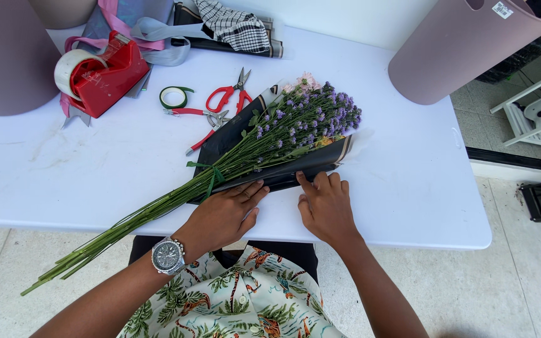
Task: The person wraps a bouquet of purple and yellow flowers in black and white paper on a table, securing the wrap with tape.
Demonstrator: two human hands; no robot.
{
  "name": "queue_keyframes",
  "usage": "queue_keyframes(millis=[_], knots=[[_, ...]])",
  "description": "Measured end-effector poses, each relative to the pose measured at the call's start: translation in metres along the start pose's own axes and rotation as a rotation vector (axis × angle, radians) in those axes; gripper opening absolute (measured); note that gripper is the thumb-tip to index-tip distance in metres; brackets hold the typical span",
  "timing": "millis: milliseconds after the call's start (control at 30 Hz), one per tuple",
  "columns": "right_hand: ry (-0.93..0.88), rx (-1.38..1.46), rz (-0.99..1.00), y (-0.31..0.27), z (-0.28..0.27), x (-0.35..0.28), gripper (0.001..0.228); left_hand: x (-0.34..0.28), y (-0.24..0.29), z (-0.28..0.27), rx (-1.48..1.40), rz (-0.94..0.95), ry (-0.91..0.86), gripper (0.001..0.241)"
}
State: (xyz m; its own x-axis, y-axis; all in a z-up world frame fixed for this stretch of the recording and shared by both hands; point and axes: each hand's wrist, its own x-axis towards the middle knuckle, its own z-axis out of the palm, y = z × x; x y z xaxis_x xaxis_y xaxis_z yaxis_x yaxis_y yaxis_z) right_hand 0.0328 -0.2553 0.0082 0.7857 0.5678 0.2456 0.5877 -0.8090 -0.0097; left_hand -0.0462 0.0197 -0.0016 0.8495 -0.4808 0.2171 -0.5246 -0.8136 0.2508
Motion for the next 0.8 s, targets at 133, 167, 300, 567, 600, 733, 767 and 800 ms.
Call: queue_keyframes(millis=[133, 167, 300, 567, 600, 733, 767, 800], knots=[[0.010, -0.047, -0.076, -0.014, 0.002, -0.007, 0.056, -0.002, 0.004, -0.011, 0.082, -0.039, 0.010, 0.050], [-0.102, -0.044, -0.038, -0.014, 0.007, -0.009, 0.059, -0.002, 0.004, -0.012, 0.059, -0.040, -0.016, 0.051], [-0.224, -0.023, 0.046, -0.026, 0.003, -0.015, 0.060, -0.004, 0.009, -0.010, -0.003, -0.056, -0.073, 0.054], [-0.165, -0.030, 0.230, -0.018, 0.007, 0.003, 0.058, 0.010, -0.002, -0.020, -0.135, -0.143, -0.077, 0.052], [-0.169, -0.031, 0.300, -0.012, 0.010, 0.002, 0.059, 0.010, -0.005, -0.022, -0.203, -0.152, -0.111, 0.052], [-0.122, 0.017, 0.285, 0.000, 0.000, -0.001, 0.062, 0.001, -0.008, -0.026, -0.300, -0.111, -0.135, 0.053], [-0.073, 0.033, 0.263, 0.001, -0.002, -0.003, 0.061, -0.002, -0.008, -0.024, -0.246, -0.068, -0.091, 0.053], [-0.025, 0.049, 0.240, 0.002, -0.004, -0.005, 0.060, -0.005, -0.008, -0.022, -0.192, -0.025, -0.046, 0.055]])
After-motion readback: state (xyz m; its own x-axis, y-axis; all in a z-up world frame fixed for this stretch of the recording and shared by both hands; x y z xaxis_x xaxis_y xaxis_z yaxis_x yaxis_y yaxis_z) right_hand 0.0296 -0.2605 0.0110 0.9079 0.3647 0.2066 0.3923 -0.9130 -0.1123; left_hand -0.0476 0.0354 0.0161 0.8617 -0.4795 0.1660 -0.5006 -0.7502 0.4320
